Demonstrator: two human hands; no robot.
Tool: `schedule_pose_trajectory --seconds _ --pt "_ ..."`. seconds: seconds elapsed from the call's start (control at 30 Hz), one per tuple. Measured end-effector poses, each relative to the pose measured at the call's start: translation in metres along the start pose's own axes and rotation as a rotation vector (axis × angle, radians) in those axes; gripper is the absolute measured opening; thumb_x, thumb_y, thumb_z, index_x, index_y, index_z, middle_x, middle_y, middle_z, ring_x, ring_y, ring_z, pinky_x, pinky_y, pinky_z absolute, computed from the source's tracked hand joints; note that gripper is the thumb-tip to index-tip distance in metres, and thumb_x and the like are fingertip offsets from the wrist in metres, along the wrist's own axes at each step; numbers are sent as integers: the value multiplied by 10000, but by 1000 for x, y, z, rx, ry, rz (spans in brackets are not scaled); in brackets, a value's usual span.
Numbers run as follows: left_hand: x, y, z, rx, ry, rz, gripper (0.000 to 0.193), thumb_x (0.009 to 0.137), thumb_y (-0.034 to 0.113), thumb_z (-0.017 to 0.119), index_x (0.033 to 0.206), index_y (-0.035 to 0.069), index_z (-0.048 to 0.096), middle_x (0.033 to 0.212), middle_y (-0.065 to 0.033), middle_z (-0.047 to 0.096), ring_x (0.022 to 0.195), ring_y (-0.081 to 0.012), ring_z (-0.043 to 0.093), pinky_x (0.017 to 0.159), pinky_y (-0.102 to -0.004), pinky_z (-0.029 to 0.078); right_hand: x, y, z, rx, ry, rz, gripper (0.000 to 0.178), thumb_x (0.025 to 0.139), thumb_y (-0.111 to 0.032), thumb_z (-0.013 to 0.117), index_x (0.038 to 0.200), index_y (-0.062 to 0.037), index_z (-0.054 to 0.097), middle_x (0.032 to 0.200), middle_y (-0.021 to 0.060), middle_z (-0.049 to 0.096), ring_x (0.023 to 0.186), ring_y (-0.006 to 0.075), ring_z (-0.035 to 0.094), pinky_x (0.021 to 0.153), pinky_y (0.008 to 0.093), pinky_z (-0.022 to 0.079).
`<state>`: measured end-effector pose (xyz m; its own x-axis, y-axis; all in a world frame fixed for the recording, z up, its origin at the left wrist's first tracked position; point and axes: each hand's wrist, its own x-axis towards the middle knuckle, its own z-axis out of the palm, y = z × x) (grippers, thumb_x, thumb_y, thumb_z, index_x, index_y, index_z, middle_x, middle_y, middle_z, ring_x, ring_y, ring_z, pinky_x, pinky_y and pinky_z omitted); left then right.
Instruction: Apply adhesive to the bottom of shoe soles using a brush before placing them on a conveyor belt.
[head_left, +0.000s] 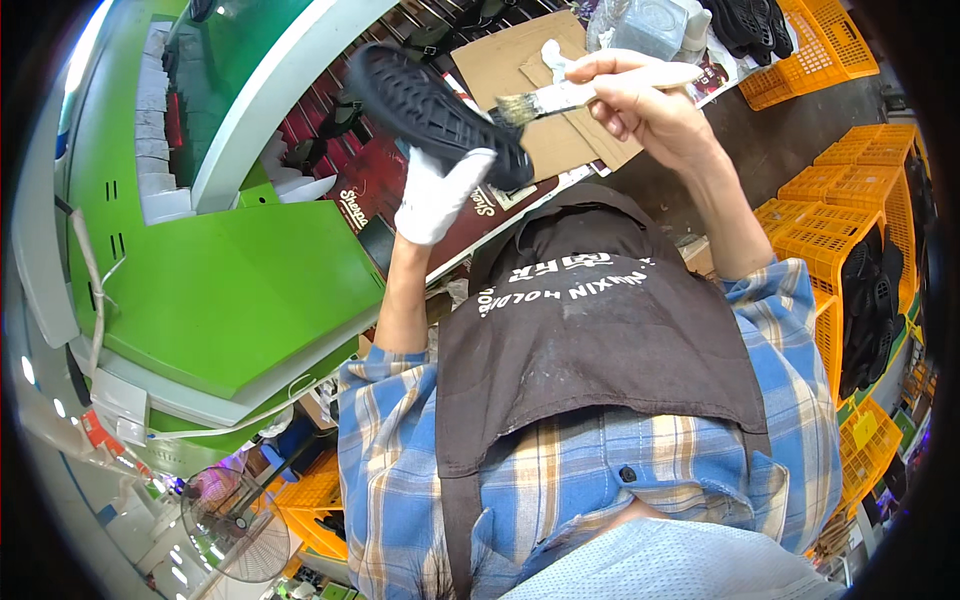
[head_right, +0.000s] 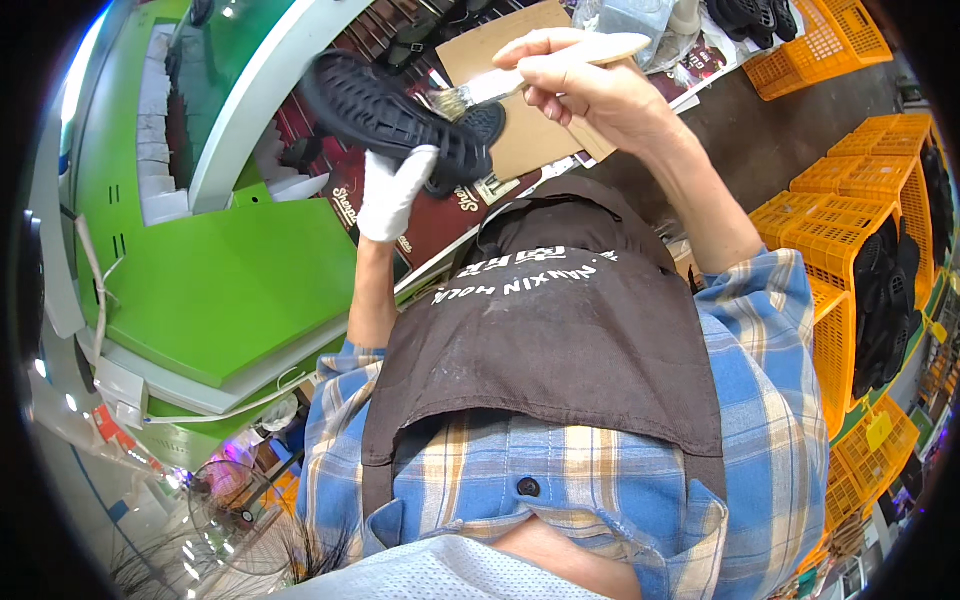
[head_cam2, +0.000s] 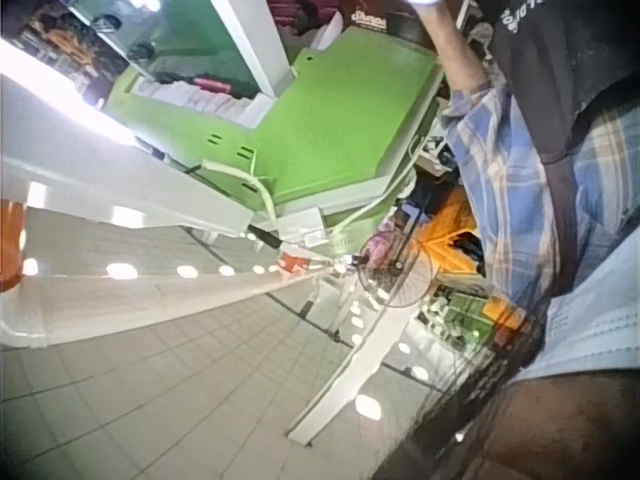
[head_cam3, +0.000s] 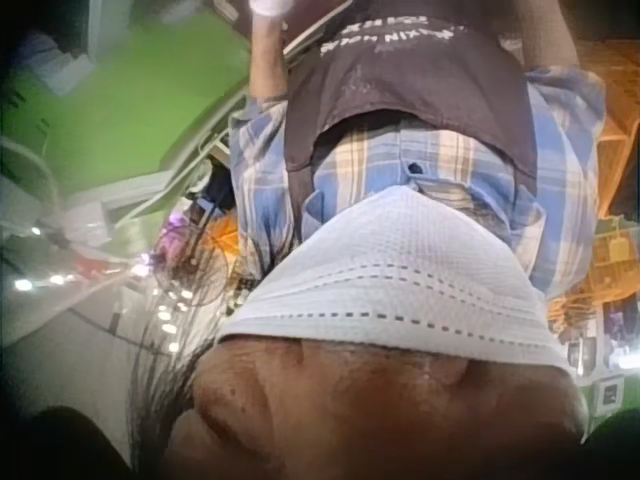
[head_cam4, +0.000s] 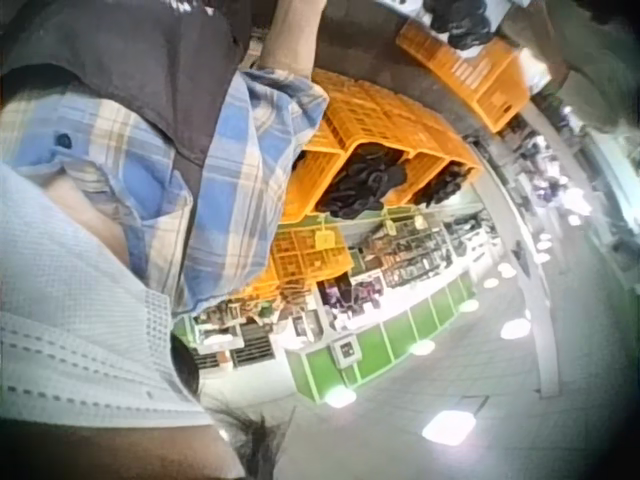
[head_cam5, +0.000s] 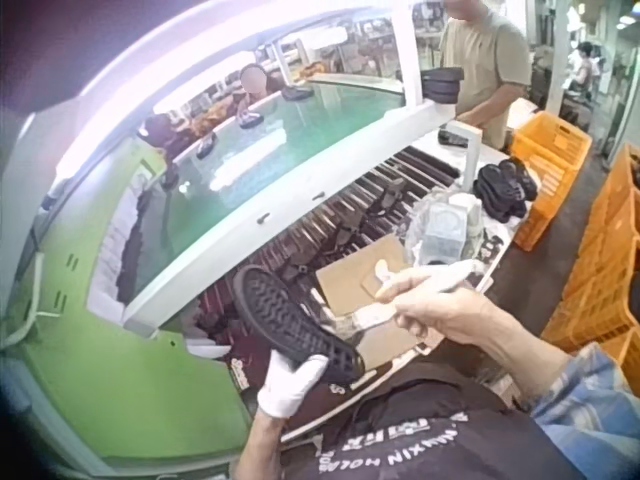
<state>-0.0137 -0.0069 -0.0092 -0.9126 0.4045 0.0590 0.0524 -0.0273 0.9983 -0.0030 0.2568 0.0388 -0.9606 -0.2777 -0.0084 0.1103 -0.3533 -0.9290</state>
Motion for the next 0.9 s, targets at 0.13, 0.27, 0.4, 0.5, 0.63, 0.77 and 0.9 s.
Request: schedule_pose_trajectory --seconds 0.13,0.27,0.4,0.5,0.63,0.77,0.9 --pt "-15 7 -3 -662 -117 -375 482 939 411 384 1219 23 442 1024 -163 600 861 -226 624 775 -354 522 16 -6 -9 -753 -439 -552 179 779 -65 660 946 -3 678 825 48 622 724 155 526 689 271 416" --pt "-23 7 10 -799 20 -498 459 953 370 367 1197 -7 463 1021 -181 607 838 -274 639 733 -361 543 35 16 -16 -786 -451 -444 224 787 -57 657 1003 -1 660 864 68 639 782 184 555 737 297 448" --pt "-27 11 13 -808 -18 -426 457 958 366 361 1218 1 453 1015 -166 611 835 -265 634 767 -356 530 43 48 -27 -955 -49 -741 138 788 -84 643 915 -33 659 803 60 622 689 197 576 627 273 468" --pt "-26 3 12 -797 39 -405 477 952 401 367 1232 23 449 1007 -150 617 835 -252 636 764 -351 530 26 51 15 -943 -138 -679 172 759 -11 630 927 -46 625 782 87 595 697 249 573 614 330 462" --pt "-21 -9 -2 -724 26 -210 411 967 357 351 1175 32 492 1014 -112 619 838 -217 631 751 -330 524 5 31 50 -528 -427 -497 132 779 -24 636 903 17 646 760 124 604 675 259 562 614 317 450" --pt "-25 24 -13 -1013 222 -221 504 934 420 340 1114 -18 513 917 -199 624 792 -248 621 711 -338 519 -3 12 24 -241 -50 -79 231 784 -150 631 919 36 648 679 47 563 582 111 507 518 238 400" --pt "7 97 -85 -691 217 66 591 875 497 354 1103 -28 502 895 -247 608 765 -302 614 591 -371 517 -3 23 -3 -46 83 -109 259 854 -140 596 1023 55 602 738 58 589 616 87 534 556 195 426"
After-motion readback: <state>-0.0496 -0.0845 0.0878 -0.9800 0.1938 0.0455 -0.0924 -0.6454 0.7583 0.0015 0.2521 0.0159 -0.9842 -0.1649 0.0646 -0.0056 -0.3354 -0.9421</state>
